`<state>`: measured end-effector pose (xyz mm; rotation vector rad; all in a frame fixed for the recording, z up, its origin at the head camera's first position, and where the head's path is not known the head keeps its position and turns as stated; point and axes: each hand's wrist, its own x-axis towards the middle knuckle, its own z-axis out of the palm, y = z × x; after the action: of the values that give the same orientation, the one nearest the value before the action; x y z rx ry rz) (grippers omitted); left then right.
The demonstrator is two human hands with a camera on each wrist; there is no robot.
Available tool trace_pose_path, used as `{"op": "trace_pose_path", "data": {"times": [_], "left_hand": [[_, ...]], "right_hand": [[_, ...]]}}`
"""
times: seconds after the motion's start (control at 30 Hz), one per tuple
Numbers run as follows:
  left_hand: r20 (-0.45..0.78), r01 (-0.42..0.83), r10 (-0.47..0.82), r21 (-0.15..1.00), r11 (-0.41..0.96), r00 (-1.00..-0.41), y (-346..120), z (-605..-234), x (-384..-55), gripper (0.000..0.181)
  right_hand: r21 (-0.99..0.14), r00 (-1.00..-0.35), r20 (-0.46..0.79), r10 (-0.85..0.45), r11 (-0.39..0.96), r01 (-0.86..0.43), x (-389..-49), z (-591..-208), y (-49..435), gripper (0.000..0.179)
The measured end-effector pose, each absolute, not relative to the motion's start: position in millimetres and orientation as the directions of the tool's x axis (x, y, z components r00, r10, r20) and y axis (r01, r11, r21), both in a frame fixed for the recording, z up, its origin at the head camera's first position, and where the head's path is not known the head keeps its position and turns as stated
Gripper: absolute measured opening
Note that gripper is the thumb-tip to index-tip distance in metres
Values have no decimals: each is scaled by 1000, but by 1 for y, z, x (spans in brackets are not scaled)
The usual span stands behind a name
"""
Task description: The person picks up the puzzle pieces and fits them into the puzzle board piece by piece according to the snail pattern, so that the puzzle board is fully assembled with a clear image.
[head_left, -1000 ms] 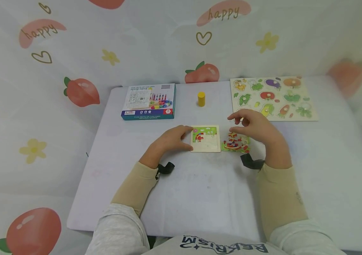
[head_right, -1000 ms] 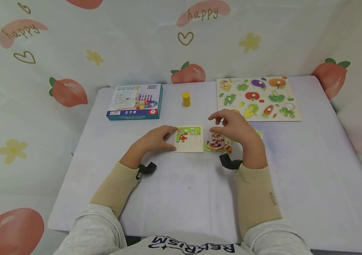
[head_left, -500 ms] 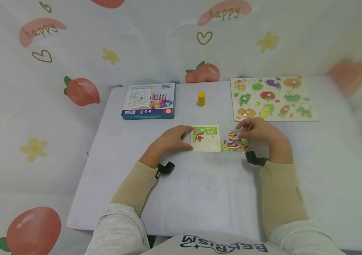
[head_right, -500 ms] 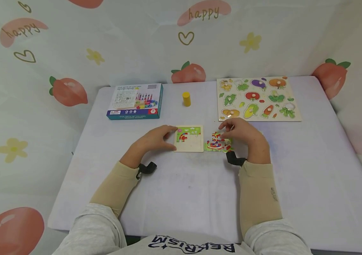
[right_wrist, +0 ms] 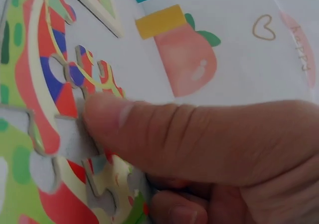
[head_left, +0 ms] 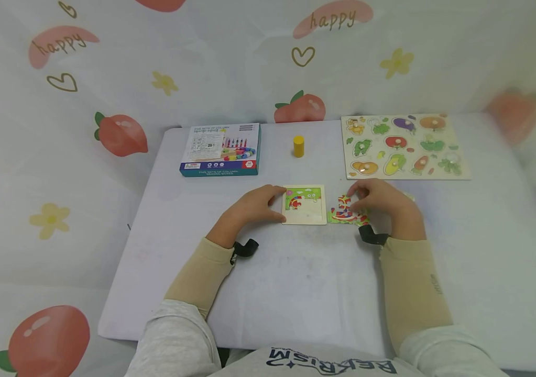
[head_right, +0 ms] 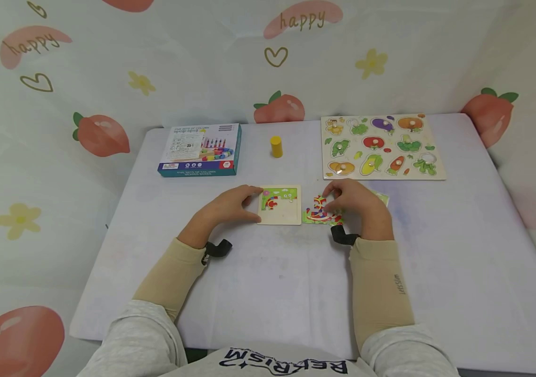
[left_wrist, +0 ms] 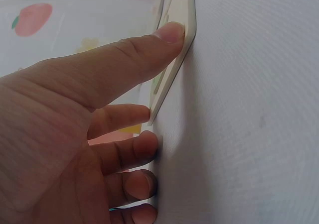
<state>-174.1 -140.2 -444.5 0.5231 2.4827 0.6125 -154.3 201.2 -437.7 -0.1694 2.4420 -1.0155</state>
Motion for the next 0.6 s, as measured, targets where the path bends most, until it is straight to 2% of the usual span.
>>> {"op": "trace_pose_path", "data": {"times": [0.2,0.6], "left_hand": [[-393,237,474,518,822,-788,-141,-447,-175,85],[-395,233,474,521,821,-787,-140,-444,-173,85]], "right_hand": [[-653,-869,-426,-252,750,102,-155,-438,197,33],[-656,-883,-409,-232,747,108,-156,-440,199,33]]}}
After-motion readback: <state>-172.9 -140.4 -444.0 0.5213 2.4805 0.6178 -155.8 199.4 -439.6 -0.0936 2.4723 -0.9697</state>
